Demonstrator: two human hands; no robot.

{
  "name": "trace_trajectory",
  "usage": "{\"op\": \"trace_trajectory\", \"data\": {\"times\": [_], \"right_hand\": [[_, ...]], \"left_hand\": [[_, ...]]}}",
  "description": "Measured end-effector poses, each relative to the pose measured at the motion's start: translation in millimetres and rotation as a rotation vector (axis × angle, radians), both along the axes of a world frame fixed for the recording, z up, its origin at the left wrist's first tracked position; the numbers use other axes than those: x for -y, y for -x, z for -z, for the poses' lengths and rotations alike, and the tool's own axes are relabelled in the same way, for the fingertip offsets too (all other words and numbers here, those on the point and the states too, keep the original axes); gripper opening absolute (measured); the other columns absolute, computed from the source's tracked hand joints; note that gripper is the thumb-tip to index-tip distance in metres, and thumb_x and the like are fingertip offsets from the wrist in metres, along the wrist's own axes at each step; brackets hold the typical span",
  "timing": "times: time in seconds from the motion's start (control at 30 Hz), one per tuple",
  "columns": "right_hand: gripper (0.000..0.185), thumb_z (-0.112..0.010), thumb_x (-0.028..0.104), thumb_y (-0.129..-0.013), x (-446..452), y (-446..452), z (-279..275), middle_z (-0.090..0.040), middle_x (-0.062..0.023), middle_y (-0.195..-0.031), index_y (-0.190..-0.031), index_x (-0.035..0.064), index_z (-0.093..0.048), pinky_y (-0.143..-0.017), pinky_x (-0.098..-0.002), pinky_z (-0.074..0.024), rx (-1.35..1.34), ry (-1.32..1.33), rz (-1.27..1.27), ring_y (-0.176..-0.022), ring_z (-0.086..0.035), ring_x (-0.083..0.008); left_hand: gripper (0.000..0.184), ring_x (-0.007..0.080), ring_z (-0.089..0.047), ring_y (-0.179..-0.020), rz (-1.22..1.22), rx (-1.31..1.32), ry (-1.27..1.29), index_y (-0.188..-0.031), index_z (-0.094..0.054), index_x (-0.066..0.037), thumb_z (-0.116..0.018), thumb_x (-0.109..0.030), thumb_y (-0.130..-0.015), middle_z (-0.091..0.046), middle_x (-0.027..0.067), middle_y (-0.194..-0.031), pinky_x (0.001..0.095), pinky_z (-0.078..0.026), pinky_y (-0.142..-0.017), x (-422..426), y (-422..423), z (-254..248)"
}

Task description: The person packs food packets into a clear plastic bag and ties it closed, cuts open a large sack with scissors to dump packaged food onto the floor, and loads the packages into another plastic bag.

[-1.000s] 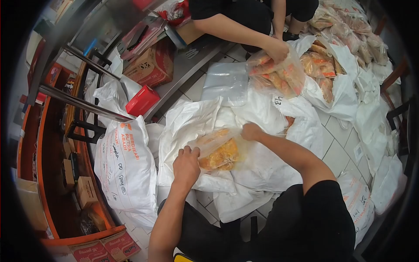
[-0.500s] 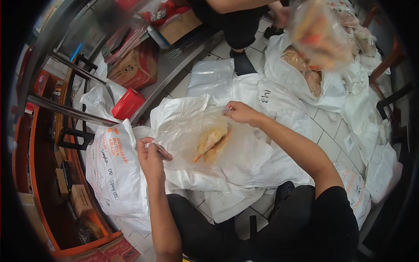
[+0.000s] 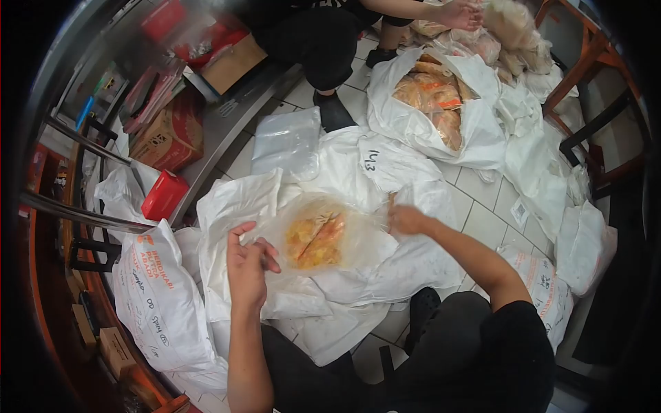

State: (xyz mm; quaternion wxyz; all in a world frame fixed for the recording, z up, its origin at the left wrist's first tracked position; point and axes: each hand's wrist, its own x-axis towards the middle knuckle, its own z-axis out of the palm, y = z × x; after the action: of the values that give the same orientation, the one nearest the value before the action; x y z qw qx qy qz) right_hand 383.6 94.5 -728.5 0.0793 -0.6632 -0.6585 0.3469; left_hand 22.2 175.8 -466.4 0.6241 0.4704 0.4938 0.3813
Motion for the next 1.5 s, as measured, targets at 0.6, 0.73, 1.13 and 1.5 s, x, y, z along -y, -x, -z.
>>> {"op": "trace_trajectory", "data": {"times": [0.6, 0.73, 1.13, 1.5], "right_hand": [[0.077, -0.081, 0.049, -0.059, 30.5, 38.2, 64.2, -0.067, -0.0142, -0.107, -0.119, 0.0059, -0.058, -0.089, -0.0379, -0.0487, -0.454, 0.123, -0.259, -0.103, -0.062, -0.029], [0.063, -0.083, 0.032, -0.062, 30.4, 59.2, -2.7, -0.066, -0.0114, -0.109, -0.116, 0.0078, -0.061, -0.086, -0.0327, -0.0491, -0.664, 0.204, -0.092, -0.098, -0.062, -0.0236], [0.05, -0.076, 0.017, -0.076, 18.7, -28.7, -174.2, -0.065, -0.0153, -0.097, -0.114, 0.0034, -0.046, -0.07, -0.0309, -0.0536, -0.284, -0.644, 0.941, -0.081, -0.066, -0.0186], [0.055, -0.069, 0.01, -0.082, -38.6, 82.9, -120.8, -0.061, -0.0132, -0.106, -0.128, 0.0039, -0.041, -0.073, -0.0338, -0.0551, -1.243, 0.215, 0.913, -0.089, -0.063, -0.0202]], "left_hand": [[0.051, 0.008, -0.044, -0.04, -0.1, 0.081, -0.059, -0.133, -0.034, -0.008, -0.058, -0.025, -0.092, -0.065, 0.019, -0.102, 0.0196, -0.037, -0.038, -9.4, -31.5, -8.5], [0.058, 0.0104, -0.046, -0.041, -0.104, 0.182, -0.059, -0.141, -0.024, -0.011, -0.053, -0.024, -0.093, -0.059, 0.0235, -0.119, 0.0211, -0.04, -0.039, -9.5, -27.9, -9.2], [0.086, 0.0179, -0.058, -0.051, 0.174, 0.163, -0.074, -0.148, 0.011, -0.019, -0.054, -0.03, -0.093, -0.03, 0.0276, -0.145, 0.0268, -0.05, -0.046, 2.6, -20.5, -11.2], [0.085, 0.0198, -0.061, -0.059, 0.391, 0.241, -0.038, -0.147, 0.018, -0.023, -0.048, -0.038, -0.096, -0.019, 0.0276, -0.15, 0.0286, -0.051, -0.049, -1.4, -24.3, -12.8]]}}
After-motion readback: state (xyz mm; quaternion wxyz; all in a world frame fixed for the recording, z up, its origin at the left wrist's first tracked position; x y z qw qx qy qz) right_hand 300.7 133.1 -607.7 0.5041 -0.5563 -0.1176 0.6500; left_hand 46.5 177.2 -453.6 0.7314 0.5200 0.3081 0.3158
